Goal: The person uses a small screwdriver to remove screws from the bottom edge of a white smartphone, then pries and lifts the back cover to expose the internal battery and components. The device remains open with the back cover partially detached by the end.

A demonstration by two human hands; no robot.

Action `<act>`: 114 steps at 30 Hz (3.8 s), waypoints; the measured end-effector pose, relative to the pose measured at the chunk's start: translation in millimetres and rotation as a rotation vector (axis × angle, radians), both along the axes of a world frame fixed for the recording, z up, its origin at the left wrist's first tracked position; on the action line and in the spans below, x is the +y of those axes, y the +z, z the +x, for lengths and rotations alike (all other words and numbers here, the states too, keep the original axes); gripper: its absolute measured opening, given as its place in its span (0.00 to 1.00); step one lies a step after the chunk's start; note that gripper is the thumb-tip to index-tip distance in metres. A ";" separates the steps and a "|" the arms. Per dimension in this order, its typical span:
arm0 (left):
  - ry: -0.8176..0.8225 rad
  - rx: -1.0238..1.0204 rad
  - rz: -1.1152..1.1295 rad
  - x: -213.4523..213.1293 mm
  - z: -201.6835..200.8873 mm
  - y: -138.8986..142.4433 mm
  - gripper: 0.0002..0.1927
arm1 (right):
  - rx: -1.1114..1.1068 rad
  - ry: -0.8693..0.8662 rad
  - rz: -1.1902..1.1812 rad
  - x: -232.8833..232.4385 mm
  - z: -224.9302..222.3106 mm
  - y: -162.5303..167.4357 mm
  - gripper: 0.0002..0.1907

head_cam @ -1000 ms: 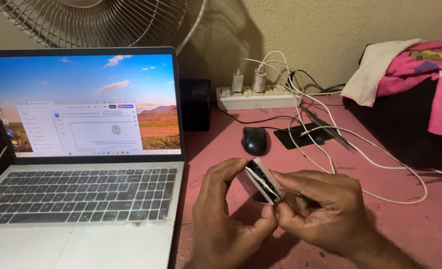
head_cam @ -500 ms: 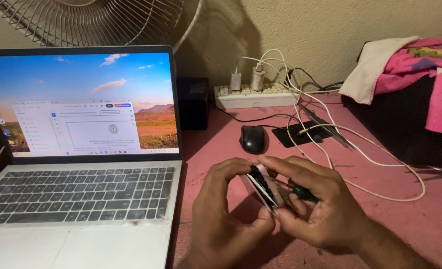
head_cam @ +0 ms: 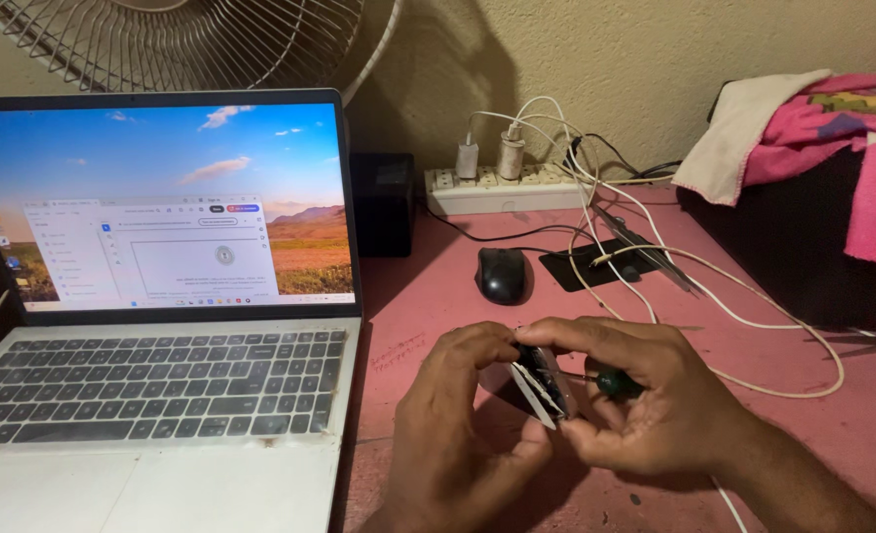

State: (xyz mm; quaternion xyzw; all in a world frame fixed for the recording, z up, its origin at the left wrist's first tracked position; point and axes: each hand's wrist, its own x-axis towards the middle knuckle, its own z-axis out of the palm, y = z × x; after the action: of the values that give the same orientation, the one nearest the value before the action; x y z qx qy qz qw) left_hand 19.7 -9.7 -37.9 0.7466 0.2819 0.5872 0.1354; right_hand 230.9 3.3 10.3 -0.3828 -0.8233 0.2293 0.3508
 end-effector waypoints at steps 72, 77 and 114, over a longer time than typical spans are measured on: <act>0.000 -0.057 -0.036 -0.9 3.3 -4.5 0.35 | -0.179 0.031 -0.118 -8.2 -1.2 9.2 0.43; -0.030 -0.046 -0.070 2.4 3.0 -8.9 0.32 | -0.207 0.045 0.037 -9.9 -6.3 7.8 0.42; -0.255 -0.644 -0.929 4.2 -4.1 35.6 0.46 | -0.007 0.109 -0.194 -6.8 -14.8 12.8 0.47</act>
State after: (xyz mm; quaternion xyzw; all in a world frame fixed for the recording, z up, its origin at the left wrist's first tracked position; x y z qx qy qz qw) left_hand 15.6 -5.4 -2.2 0.4205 0.3625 0.5787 0.5974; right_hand 216.1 -3.5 23.0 -0.3706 -0.8181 0.3252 0.2961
